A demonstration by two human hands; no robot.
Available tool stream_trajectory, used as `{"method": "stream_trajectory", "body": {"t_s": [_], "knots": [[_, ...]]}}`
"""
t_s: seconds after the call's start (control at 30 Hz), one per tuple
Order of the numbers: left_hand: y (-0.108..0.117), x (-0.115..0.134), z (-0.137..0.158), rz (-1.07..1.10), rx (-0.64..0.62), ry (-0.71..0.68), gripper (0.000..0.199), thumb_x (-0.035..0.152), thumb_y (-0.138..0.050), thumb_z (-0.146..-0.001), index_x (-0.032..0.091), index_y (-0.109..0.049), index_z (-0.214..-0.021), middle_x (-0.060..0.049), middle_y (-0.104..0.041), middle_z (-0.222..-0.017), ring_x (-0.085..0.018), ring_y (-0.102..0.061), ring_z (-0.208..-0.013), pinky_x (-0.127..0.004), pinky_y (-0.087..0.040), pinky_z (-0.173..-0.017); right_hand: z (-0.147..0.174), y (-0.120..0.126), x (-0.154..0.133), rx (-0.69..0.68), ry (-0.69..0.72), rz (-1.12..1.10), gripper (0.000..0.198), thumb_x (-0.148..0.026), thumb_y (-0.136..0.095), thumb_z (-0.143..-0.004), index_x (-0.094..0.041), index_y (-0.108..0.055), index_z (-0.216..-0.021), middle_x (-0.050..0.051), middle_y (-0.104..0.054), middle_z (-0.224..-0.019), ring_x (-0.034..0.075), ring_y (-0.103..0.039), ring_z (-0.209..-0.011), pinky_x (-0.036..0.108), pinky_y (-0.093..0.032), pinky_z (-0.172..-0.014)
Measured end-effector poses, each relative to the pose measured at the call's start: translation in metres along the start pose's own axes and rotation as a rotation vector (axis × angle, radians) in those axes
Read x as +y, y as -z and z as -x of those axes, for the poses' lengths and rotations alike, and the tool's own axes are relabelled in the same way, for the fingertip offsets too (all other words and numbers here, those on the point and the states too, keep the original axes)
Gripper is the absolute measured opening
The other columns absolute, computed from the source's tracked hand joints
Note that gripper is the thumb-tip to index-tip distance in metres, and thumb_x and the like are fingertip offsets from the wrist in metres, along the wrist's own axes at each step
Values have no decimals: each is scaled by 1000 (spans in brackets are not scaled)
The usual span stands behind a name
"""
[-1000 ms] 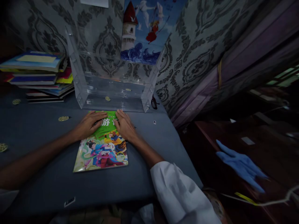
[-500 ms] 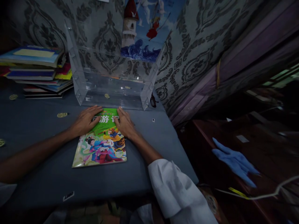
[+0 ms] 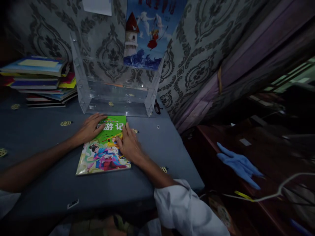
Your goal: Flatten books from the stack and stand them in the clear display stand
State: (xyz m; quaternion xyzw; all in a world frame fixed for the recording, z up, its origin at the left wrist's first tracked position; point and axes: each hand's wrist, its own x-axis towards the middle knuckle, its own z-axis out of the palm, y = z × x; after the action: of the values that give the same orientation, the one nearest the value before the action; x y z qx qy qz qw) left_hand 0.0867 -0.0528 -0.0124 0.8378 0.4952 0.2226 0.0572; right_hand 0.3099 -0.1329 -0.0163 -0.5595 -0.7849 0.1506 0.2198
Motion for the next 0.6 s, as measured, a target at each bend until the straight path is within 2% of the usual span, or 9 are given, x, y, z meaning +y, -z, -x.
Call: {"method": "stream_trajectory", "body": {"t_s": [0.13, 0.27, 0.4, 0.6], "knots": [[0, -1, 0, 0, 10, -21, 54, 39, -36, -95, 11, -61, -133, -14, -60, -141, -33, -49, -137, -50, -35, -117, 42, -1, -13, 2, 20, 21, 74, -52, -40, -102, -10, -20, -160, 21, -18, -166, 32, -18, -154, 54, -27, -123], [-1, -2, 0, -1, 26, -34, 50, 40, -38, -95, 14, -61, -132, -12, -63, -138, -31, -50, -135, -50, -35, -118, 71, -1, -24, -6, 23, 71, 75, -53, -40, -102, -9, -20, -159, 25, -14, -166, 35, -20, -153, 56, -32, -120], [-2, -3, 0, 11, 38, -39, 50, 40, -38, -95, 15, -61, -132, -13, -63, -136, -31, -51, -135, -49, -35, -117, 76, 1, -29, -33, 10, 97, 72, -52, -40, -103, -7, -25, -158, 28, -17, -164, 37, -21, -152, 57, -34, -119], [0, 1, 3, -21, 36, -29, 49, 39, -37, -96, 16, -61, -133, -13, -60, -142, -31, -48, -139, -53, -35, -116, 74, 2, -29, -17, 4, 87, 70, -49, -43, -102, -12, -25, -159, 22, -20, -165, 36, -23, -152, 56, -35, -119]]}}
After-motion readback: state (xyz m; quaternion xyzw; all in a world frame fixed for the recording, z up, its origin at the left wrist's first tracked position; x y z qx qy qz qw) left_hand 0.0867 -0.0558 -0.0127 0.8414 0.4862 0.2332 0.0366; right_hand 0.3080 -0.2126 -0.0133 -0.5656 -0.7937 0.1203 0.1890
